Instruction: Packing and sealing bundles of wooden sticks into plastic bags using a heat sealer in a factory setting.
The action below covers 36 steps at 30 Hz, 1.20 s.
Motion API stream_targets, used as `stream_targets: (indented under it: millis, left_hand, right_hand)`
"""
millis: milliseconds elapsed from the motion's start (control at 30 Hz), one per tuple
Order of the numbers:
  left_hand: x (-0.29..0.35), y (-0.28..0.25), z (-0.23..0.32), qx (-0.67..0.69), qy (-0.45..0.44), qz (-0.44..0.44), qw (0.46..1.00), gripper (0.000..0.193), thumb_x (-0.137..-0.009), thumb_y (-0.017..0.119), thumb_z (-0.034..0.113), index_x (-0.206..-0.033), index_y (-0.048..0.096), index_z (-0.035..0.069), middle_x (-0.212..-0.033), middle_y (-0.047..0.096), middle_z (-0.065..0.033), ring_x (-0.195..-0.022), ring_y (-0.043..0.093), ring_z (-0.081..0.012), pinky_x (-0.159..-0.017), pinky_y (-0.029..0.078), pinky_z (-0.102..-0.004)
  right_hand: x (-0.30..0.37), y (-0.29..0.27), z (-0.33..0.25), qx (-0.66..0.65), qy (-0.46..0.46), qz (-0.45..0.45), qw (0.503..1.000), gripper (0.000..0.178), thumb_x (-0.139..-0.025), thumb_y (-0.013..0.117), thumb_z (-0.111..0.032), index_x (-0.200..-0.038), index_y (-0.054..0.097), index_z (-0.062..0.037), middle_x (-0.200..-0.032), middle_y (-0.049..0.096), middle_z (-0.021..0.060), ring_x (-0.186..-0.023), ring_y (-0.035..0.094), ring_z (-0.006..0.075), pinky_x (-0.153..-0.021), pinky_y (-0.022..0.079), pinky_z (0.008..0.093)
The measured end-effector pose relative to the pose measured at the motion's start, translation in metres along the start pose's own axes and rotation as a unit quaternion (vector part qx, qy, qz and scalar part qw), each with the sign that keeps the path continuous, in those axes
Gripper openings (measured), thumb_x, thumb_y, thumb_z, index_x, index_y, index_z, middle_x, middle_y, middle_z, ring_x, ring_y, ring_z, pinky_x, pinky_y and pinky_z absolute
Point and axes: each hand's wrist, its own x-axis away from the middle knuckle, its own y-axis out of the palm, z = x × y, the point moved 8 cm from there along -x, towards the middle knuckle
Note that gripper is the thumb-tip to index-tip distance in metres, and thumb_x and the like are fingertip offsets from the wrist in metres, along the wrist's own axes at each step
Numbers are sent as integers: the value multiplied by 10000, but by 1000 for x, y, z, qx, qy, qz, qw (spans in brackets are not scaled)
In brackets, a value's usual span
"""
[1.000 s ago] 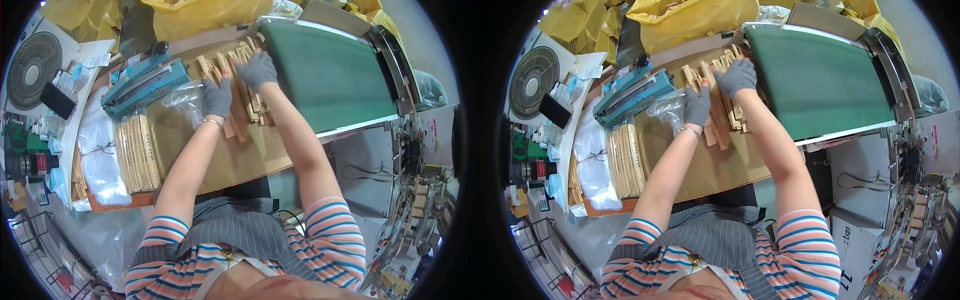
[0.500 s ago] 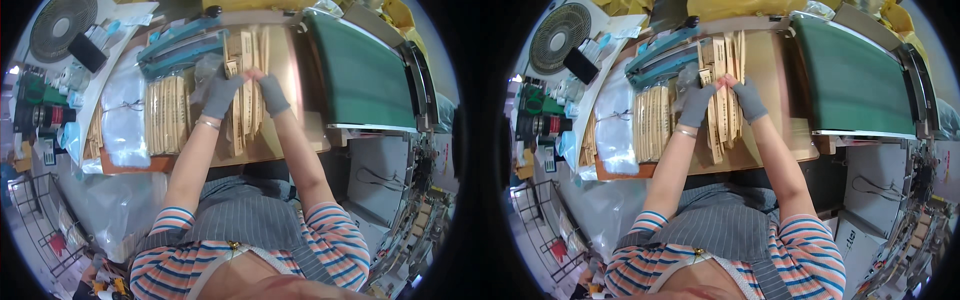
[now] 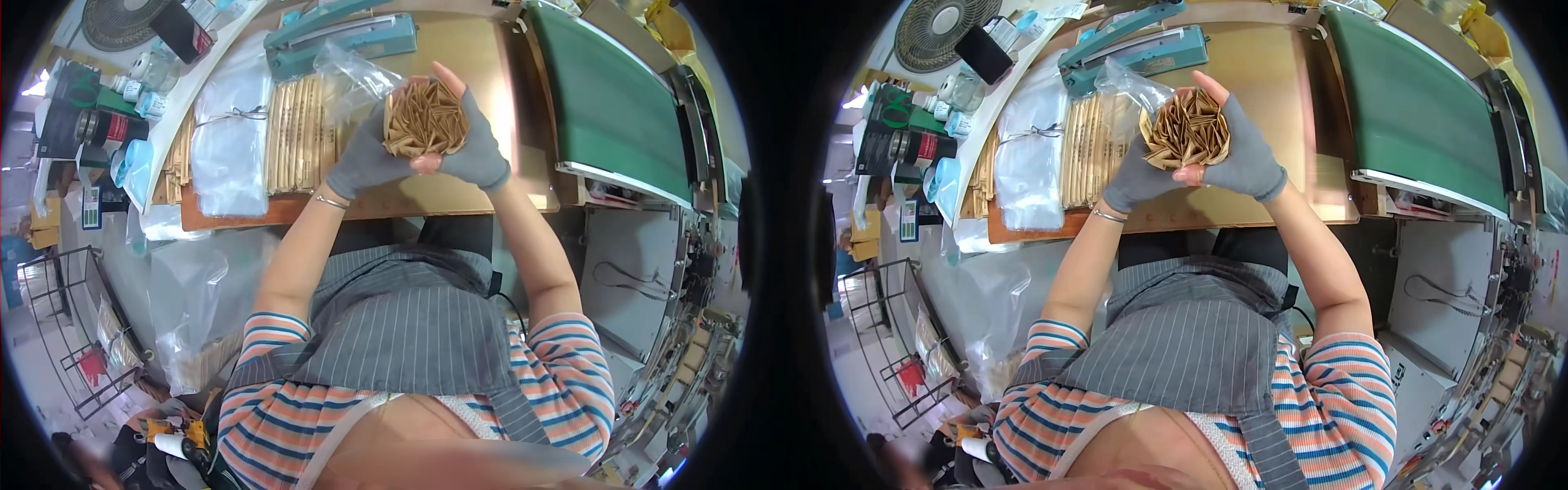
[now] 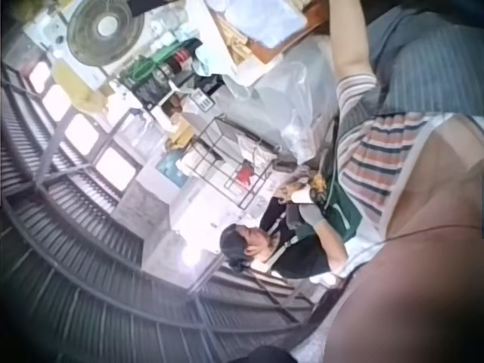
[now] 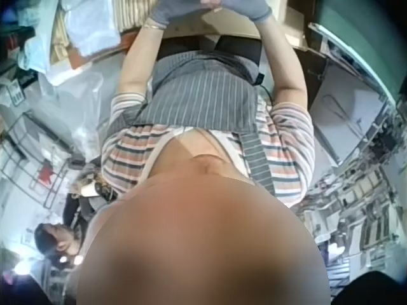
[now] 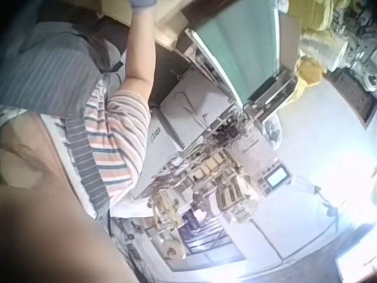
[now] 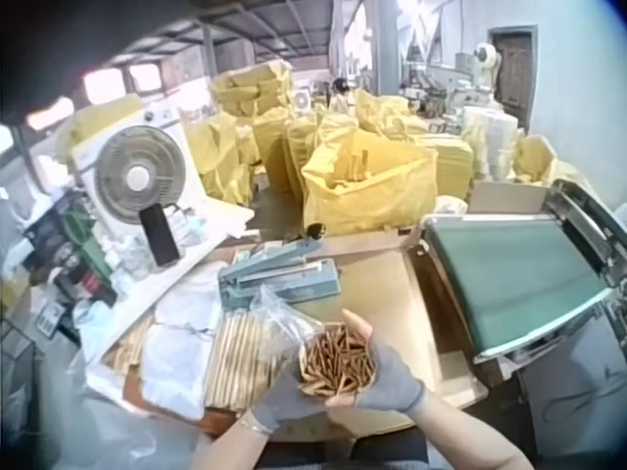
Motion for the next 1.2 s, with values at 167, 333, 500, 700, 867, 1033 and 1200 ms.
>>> stream_targets:
  millis: [167,333,500,700,867,1033,1200]
  left_hand:
    - [9,-6,0,-25,6,20,999,782,-666,780,125,-1327,371,37,-1226,519,-63,-1094,508,-136,-937,421,-289]
    - [18,0,-3,-96,-62,-36,993,630,-680,759,127,-1236,480,27,-1130,577,-60,-985,555,-129,-873,456,-283]
    - [78,17,-41,296,-203,-54,932,541,-824,593,379,-1221,490,26,-1185,557,-102,-1082,544,-206,-920,458,-346]
    - [66,62,5,233,-52,-89,967,566,-939,389,486,-1330,377,76,-1262,470,-109,-1123,476,-234,-955,399,-344]
    - [0,-2,36,202,-116,171,957,348,-937,450,156,-1258,510,37,-1021,559,-80,-823,554,-118,-766,470,-234]
    - [39,73,102,-261,90,-18,961,272,-906,514,189,-1094,587,6,-775,556,-38,-574,432,-108,-578,388,-238]
    - [92,37,42,-181,126,315,923,464,-935,414,442,-690,458,51,-588,456,-24,-561,434,-135,-533,372,-322]
  right_hand:
    - [3,8,2,1,6,-4,1000,1031,-587,853,-106,-1409,235,-48,-1281,467,97,-1157,481,195,-973,405,311]
    - [23,14,-14,-15,119,128,984,878,-594,830,-68,-1334,358,-48,-1197,520,86,-1068,537,189,-926,441,310]
    - [16,20,-54,178,-43,140,973,832,-676,756,-358,-1347,386,-35,-1355,397,169,-1189,431,259,-1034,302,349]
    - [35,17,27,-162,159,-34,973,318,-709,661,-174,-978,684,-6,-901,664,76,-853,599,143,-785,465,272]
    - [53,13,30,-270,172,9,947,310,-753,606,-151,-1031,663,-25,-877,656,41,-814,590,122,-753,457,241]
    - [50,14,5,-283,104,1,954,291,-855,542,-240,-1024,611,-14,-875,644,77,-801,616,150,-750,498,277]
    - [86,30,31,-423,111,119,891,488,-907,490,-454,-1147,530,-31,-947,629,150,-853,640,220,-722,550,373]
